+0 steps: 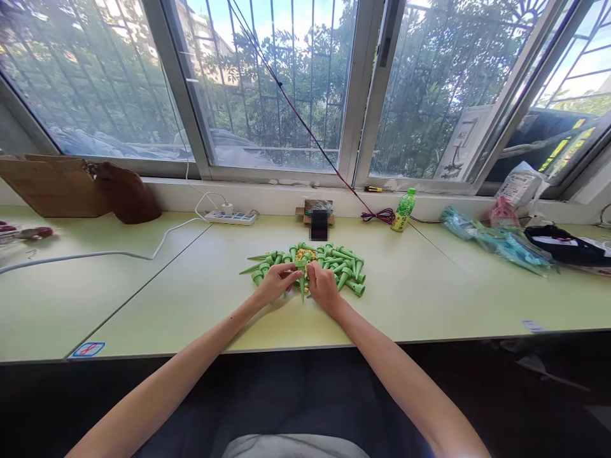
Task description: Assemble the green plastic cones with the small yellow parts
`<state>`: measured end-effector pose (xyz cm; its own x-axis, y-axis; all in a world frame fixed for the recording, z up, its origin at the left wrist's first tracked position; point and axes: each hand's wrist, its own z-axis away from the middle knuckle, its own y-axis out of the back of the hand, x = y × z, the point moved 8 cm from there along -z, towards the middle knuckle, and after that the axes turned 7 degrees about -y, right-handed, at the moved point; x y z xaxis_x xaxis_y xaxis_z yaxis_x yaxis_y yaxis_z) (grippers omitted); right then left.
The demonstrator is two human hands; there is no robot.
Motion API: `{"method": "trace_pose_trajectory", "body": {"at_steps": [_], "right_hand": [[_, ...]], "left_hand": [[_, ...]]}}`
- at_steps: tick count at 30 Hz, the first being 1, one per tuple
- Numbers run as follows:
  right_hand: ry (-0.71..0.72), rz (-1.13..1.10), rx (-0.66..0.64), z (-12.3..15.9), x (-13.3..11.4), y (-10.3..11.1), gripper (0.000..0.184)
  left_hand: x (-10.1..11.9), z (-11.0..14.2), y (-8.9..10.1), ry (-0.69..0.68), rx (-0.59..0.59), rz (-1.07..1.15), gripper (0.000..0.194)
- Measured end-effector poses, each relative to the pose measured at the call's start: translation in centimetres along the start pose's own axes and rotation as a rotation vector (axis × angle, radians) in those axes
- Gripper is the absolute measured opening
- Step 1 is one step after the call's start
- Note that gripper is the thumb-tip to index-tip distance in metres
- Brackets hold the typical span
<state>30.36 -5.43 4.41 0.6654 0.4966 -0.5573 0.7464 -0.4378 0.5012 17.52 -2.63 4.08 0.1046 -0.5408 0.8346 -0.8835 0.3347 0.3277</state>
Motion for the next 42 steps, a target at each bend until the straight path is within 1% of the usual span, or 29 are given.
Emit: {"method": "trace_pose_trajectory", "body": {"at_steps": [4, 9, 12, 14, 16, 19, 21, 25, 28, 31, 33, 35, 38, 42], "right_hand": [[-0.011, -0.033, -0.004, 0.0, 0.0, 0.1, 0.036], [-0.007, -0.054, 0.008, 0.0, 0.1, 0.1, 0.037], [-0.012, -0.074, 0.013, 0.0, 0.2, 0.1, 0.038], [-0.022, -0.091, 0.018, 0.0, 0.3, 0.1, 0.039], [-0.040, -0.110, 0.029, -0.1, 0.3, 0.1, 0.041], [-0.068, -0.139, 0.038, -0.4, 0.3, 0.3, 0.043], [-0.078, -0.153, 0.023, -0.5, 0.2, 0.4, 0.042], [-0.086, -0.171, -0.040, -0.5, -0.2, 0.2, 0.037], [-0.081, -0.177, -0.068, -0.5, -0.4, 0.1, 0.034], [-0.066, -0.164, -0.034, -0.5, -0.5, 0.5, 0.033], [-0.056, -0.149, 0.010, -0.5, -0.5, 0.8, 0.031], [-0.040, -0.134, 0.048, -0.5, -0.4, 1.1, 0.030], [0.007, -0.099, 0.056, -0.4, -0.5, 1.1, 0.028], [0.103, -0.056, -0.006, -0.3, -1.3, 0.6, 0.029]], "left_hand": [[0.8, -0.1, 0.1, -0.061, 0.034, -0.063, 0.036], [1.4, -0.2, 0.4, -0.188, 0.069, -0.168, 0.035], [1.9, -0.2, 0.4, -0.260, 0.065, -0.239, 0.033], [2.0, -0.2, 0.3, -0.272, 0.065, -0.256, 0.032], [1.8, -0.1, 0.2, -0.227, 0.059, -0.219, 0.030], [1.0, -0.1, -0.3, -0.099, 0.012, -0.083, 0.028], [0.7, -0.1, -0.6, -0.041, -0.005, 0.003, 0.030], [0.3, -0.3, 0.0, 0.007, 0.056, 0.101, 0.038], [0.2, -0.3, 0.4, 0.009, 0.097, 0.121, 0.042], [0.3, -0.3, 0.8, 0.006, 0.141, 0.145, 0.043], [0.4, -0.4, 1.1, 0.013, 0.177, 0.179, 0.048], [0.3, -0.4, 1.1, 0.044, 0.185, 0.221, 0.054], [-0.1, -0.3, 0.3, 0.144, 0.100, 0.311, 0.065], [-0.6, 0.0, -1.0, 0.277, -0.025, 0.431, 0.073]]}}
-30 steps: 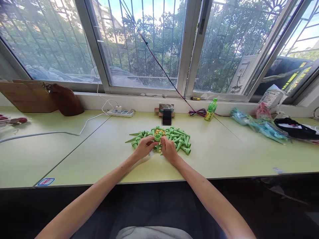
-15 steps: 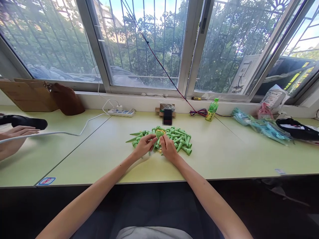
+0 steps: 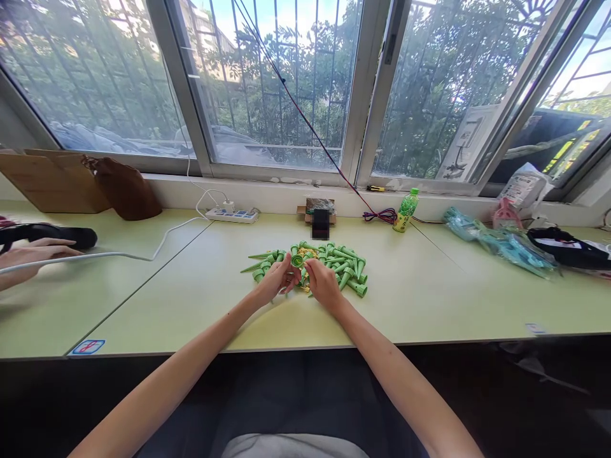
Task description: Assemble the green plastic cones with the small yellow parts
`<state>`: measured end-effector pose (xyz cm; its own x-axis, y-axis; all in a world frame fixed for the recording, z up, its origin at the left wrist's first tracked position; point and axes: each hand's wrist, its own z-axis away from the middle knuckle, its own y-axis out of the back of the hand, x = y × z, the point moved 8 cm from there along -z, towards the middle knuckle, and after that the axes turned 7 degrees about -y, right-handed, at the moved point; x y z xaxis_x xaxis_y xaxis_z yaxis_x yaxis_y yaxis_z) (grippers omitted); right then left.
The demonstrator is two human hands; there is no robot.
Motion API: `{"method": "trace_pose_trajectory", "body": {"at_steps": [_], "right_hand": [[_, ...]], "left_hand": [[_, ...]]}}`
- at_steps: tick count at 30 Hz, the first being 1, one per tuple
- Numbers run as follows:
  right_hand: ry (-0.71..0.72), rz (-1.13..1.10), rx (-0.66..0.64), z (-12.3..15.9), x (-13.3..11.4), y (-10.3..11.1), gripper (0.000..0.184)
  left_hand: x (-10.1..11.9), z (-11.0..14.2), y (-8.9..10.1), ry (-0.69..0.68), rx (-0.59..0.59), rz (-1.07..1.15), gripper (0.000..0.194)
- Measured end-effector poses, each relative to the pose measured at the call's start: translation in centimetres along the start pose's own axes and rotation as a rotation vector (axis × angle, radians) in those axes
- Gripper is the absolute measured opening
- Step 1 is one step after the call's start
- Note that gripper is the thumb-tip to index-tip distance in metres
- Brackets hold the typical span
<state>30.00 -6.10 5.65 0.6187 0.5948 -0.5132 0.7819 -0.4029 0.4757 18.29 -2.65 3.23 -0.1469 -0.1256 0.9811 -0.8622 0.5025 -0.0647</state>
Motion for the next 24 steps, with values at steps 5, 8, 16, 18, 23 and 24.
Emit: {"method": "trace_pose_trajectory", "body": {"at_steps": [5, 8, 16, 18, 23, 24], "right_hand": [[0.043, 0.033, -0.050, 0.2, -0.1, -0.4, 0.029], [0.040, 0.038, -0.056, 0.3, 0.2, -0.6, 0.029], [0.007, -0.010, -0.070, 0.5, 0.6, -0.5, 0.027], [0.000, -0.032, -0.103, 0.5, 0.5, -0.5, 0.026], [0.010, -0.061, -0.116, 0.4, 0.0, -0.3, 0.025], [0.014, -0.060, -0.115, 0.4, -0.1, -0.2, 0.025]], "left_hand": [[-1.5, 0.1, -0.6, 0.146, -0.099, 0.154, 0.071], [-1.6, 0.2, -0.7, 0.163, -0.142, 0.199, 0.066], [-0.3, 0.9, -1.2, 0.066, -0.266, 0.251, 0.050], [-0.2, 1.1, -1.2, 0.068, -0.287, 0.248, 0.047], [-0.5, 1.5, -1.0, 0.085, -0.311, 0.196, 0.046], [-0.6, 1.5, -0.9, 0.092, -0.310, 0.180, 0.046]]}}
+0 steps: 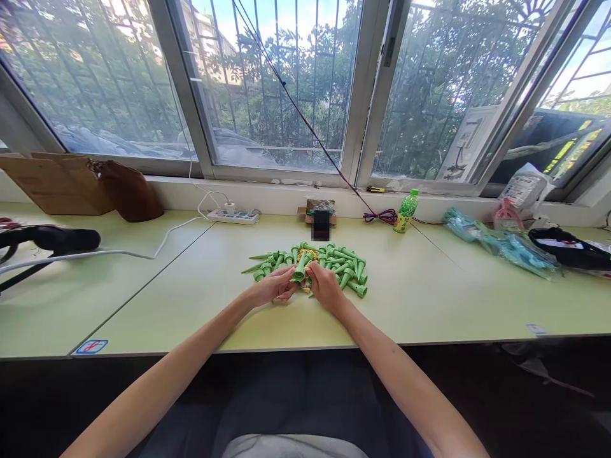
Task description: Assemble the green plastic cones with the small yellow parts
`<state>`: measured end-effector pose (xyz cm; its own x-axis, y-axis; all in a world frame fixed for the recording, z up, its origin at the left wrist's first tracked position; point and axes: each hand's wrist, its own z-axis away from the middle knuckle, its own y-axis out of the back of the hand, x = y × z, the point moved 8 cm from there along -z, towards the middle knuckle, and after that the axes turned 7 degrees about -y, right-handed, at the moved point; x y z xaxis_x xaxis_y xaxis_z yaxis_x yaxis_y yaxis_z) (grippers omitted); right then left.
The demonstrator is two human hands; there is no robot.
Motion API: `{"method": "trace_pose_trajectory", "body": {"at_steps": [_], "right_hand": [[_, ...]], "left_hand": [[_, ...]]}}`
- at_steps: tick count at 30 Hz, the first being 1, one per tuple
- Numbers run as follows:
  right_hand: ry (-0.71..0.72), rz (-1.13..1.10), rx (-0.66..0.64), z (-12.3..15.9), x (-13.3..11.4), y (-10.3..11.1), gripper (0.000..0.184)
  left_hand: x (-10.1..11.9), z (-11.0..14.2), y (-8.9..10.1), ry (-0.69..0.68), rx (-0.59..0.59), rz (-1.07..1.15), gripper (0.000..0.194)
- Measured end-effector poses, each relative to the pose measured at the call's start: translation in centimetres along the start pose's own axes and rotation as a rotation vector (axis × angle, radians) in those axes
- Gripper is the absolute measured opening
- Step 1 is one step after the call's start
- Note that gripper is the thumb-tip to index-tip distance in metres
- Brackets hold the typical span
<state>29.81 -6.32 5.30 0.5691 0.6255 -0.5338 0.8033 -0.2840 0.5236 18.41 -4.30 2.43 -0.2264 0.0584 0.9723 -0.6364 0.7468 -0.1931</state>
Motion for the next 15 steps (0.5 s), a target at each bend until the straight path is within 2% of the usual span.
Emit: {"method": "trace_pose_trajectory", "body": {"at_steps": [10, 15], "right_hand": [[-0.011, 0.052, -0.016, 0.1, 0.9, -0.5, 0.026], [-0.020, 0.077, -0.011, 0.0, 1.1, -0.5, 0.028]], "left_hand": [[0.7, 0.6, -0.3, 0.006, -0.010, -0.170, 0.045], [1.1, 0.4, -0.5, -0.072, -0.015, -0.352, 0.042]]}}
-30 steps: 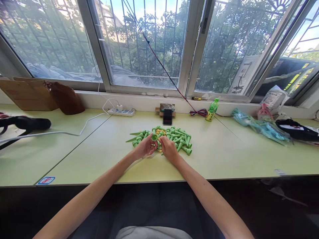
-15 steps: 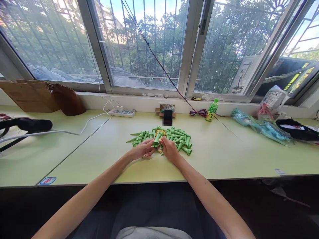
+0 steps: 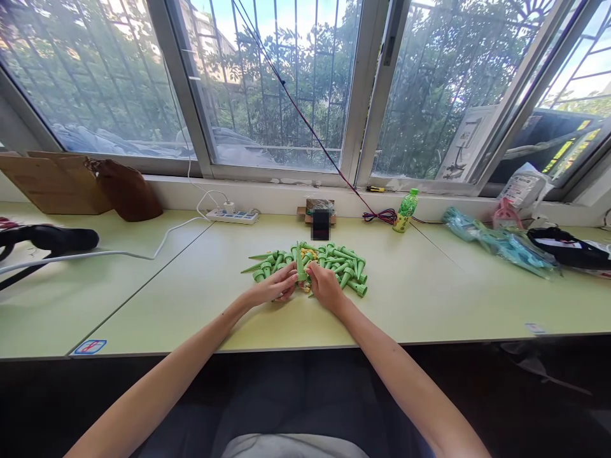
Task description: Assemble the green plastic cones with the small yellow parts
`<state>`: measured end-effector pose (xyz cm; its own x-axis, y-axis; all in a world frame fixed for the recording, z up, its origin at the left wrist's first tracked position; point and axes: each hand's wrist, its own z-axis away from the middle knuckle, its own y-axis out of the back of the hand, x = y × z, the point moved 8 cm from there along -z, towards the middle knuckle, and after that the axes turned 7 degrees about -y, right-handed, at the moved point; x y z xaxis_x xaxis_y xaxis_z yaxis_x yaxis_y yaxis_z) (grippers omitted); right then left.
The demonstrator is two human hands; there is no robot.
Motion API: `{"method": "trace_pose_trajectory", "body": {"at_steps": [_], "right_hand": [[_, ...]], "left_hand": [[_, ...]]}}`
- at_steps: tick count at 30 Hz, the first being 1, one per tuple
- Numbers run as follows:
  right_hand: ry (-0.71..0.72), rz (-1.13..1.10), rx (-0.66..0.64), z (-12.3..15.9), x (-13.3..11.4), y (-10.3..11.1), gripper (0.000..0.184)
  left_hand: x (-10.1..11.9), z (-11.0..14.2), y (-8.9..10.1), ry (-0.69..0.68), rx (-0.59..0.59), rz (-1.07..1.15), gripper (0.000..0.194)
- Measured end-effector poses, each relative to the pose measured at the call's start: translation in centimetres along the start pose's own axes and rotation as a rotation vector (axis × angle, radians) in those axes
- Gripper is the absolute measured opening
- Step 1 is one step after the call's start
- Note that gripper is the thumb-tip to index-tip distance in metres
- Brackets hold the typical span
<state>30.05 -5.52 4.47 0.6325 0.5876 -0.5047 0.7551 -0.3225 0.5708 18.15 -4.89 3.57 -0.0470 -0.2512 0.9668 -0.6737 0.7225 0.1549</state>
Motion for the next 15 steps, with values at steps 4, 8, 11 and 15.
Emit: {"method": "trace_pose_trajectory", "body": {"at_steps": [4, 8, 11, 15], "right_hand": [[-0.011, 0.002, 0.007, 0.0, 0.0, 0.1, 0.028], [-0.032, -0.005, -0.005, 0.0, 0.0, 0.0, 0.029], [-0.044, -0.009, -0.005, 0.0, 0.1, 0.0, 0.029], [-0.053, -0.007, 0.005, -0.1, 0.2, 0.1, 0.029]], "left_hand": [[-0.1, -0.2, 0.5, -0.085, 0.054, -0.164, 0.035], [-0.2, -0.1, 1.2, -0.129, 0.129, -0.397, 0.027], [0.0, -0.1, 1.2, -0.134, 0.130, -0.535, 0.026], [0.3, -0.1, 1.0, -0.154, 0.117, -0.611, 0.026]]}}
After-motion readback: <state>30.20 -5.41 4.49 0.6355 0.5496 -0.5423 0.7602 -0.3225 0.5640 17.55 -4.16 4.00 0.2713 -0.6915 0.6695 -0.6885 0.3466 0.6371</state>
